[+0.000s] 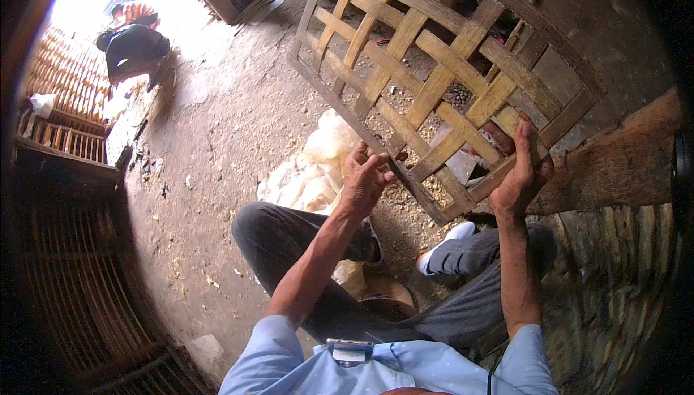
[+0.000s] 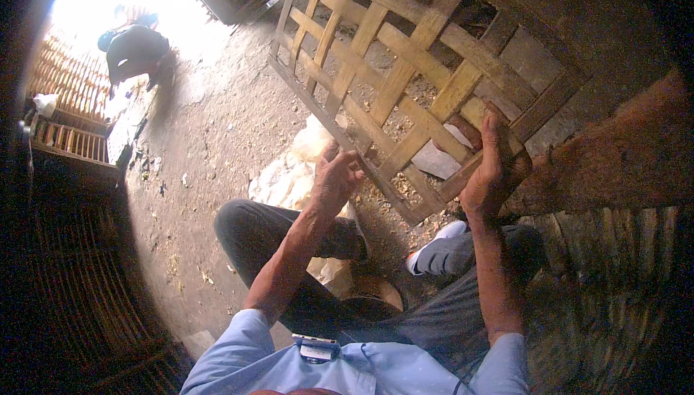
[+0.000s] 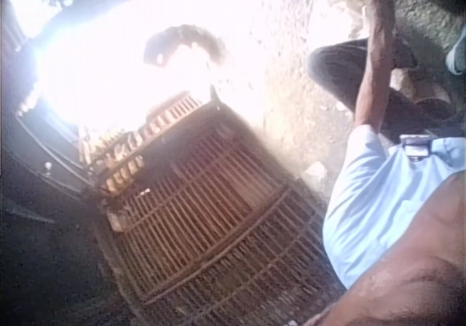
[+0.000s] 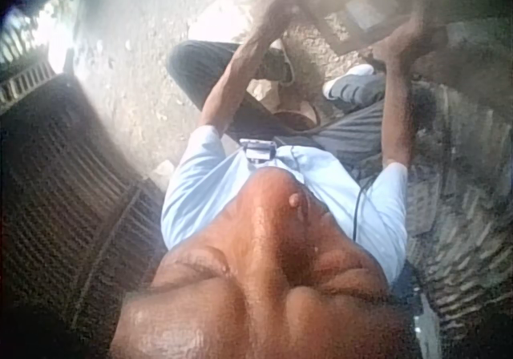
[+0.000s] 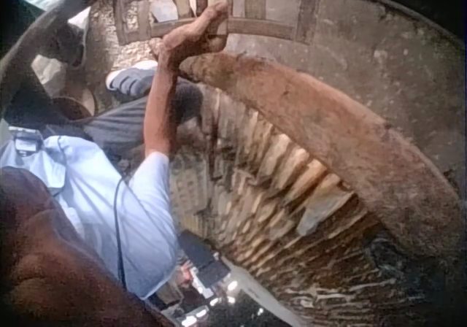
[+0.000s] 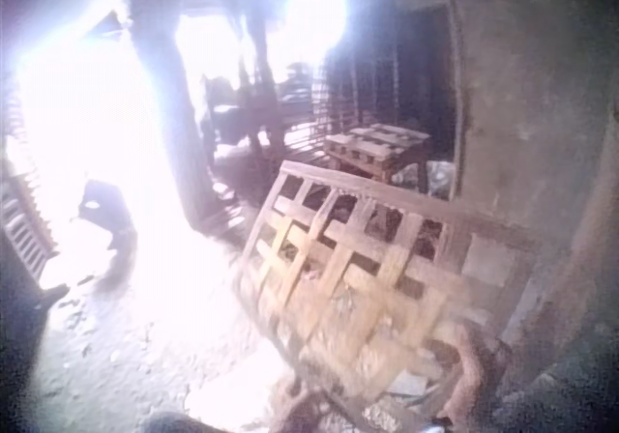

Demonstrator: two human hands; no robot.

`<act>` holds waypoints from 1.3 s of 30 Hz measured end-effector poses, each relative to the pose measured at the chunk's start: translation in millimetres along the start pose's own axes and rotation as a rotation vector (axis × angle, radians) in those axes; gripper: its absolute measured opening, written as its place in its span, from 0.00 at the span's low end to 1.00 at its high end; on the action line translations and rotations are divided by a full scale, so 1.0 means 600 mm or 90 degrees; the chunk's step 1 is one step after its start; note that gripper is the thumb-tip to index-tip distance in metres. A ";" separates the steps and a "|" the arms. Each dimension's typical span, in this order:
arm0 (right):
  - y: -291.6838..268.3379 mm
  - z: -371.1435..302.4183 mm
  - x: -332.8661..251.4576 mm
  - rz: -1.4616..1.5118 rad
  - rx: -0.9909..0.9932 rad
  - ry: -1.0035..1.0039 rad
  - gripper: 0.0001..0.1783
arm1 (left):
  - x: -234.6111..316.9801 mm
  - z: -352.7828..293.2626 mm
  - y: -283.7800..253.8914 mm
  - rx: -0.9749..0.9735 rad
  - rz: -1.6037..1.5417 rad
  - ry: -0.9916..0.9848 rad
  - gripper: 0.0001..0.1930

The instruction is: The person sits on the floor and repairs a wooden lattice by hand, tapping and adjusting slats. They briefly handle a plastic sheet and then resume working on the lattice.

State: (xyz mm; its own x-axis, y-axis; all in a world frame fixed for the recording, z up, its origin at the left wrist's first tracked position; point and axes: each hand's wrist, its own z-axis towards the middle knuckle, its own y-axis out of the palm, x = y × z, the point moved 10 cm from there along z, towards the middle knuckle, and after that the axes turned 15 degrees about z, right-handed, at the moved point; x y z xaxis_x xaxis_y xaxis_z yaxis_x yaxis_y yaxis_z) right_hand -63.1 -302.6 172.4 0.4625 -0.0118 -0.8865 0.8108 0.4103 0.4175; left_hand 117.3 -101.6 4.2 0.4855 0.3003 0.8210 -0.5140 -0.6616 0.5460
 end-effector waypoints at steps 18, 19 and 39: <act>-0.009 -0.013 0.000 -0.046 0.015 -0.047 0.16 | 0.022 -0.001 -0.038 0.199 0.243 -0.009 0.17; -0.008 -0.012 0.001 -0.025 0.012 -0.043 0.16 | 0.015 0.002 -0.048 0.193 0.271 -0.017 0.17; -0.042 0.014 0.030 0.023 0.083 0.108 0.40 | 0.023 0.021 -0.007 -0.033 0.132 -0.066 0.14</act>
State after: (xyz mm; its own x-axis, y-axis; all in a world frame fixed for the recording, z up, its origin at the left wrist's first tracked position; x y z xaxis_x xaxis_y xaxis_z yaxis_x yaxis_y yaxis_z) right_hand -72.1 -321.0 147.4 0.4335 0.1587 -0.8870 0.8398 0.2859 0.4616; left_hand 135.0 -103.3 10.9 0.4351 0.0879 0.8961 -0.6444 -0.6647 0.3781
